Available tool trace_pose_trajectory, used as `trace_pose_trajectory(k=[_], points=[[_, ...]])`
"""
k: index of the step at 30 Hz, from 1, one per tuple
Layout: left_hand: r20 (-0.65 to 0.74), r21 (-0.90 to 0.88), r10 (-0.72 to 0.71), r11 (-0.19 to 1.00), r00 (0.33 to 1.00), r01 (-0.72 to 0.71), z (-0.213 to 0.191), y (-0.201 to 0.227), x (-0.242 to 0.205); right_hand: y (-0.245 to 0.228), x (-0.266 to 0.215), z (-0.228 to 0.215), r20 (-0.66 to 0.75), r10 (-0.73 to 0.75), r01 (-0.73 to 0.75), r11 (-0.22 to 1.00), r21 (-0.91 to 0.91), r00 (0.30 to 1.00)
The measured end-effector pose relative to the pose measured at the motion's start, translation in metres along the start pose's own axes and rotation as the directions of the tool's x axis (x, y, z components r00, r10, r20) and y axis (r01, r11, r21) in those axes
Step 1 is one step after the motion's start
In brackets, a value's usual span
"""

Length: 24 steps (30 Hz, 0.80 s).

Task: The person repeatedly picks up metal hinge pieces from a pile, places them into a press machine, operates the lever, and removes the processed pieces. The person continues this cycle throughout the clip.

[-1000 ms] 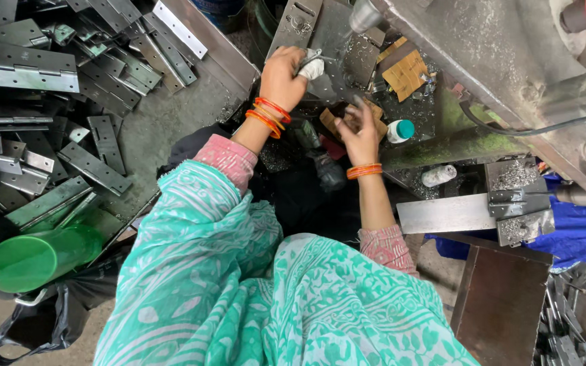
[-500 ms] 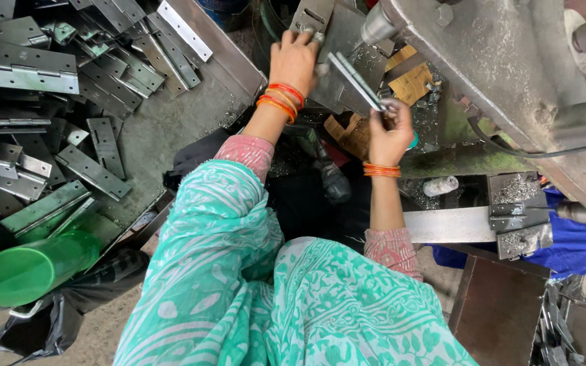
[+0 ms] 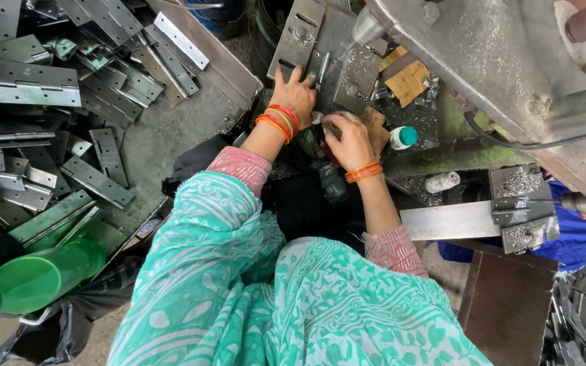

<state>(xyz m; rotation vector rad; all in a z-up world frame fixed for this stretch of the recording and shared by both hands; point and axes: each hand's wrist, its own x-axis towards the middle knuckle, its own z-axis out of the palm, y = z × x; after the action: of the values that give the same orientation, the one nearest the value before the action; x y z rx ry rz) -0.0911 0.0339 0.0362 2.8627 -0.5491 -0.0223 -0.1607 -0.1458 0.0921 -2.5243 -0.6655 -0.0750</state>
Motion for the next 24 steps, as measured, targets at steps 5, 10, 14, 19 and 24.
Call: trace_pose_trajectory(k=[5, 10, 14, 19, 24], points=[[-0.04, 0.048, 0.003, 0.999, 0.999, -0.001, 0.003, 0.0, 0.007, -0.011, -0.044, -0.004, 0.193, 0.08, -0.071, 0.996, -0.056, 0.978], [-0.006, 0.029, -0.014, 0.999, 1.0, 0.014, 0.005, -0.003, 0.018, -0.005, -0.086, 0.039, 0.19, 0.198, -0.181, 0.978, -0.099, 0.962], [-0.017, 0.022, -0.012, 1.0, 1.0, 0.012, 0.008, -0.002, 0.017, -0.006, -0.122, 0.091, 0.199, 0.389, -0.373, 0.921, -0.113, 0.9], [-0.084, 0.096, -0.004, 0.995, 0.996, 0.012, 0.005, 0.001, 0.005, 0.001, -0.137, 0.11, 0.193, 0.41, -0.412, 0.911, -0.028, 0.891], [-0.007, 0.065, -0.073, 0.995, 0.997, 0.073, -0.001, 0.008, 0.004, 0.002, -0.112, 0.073, 0.268, 0.294, -0.298, 0.954, -0.027, 0.918]])
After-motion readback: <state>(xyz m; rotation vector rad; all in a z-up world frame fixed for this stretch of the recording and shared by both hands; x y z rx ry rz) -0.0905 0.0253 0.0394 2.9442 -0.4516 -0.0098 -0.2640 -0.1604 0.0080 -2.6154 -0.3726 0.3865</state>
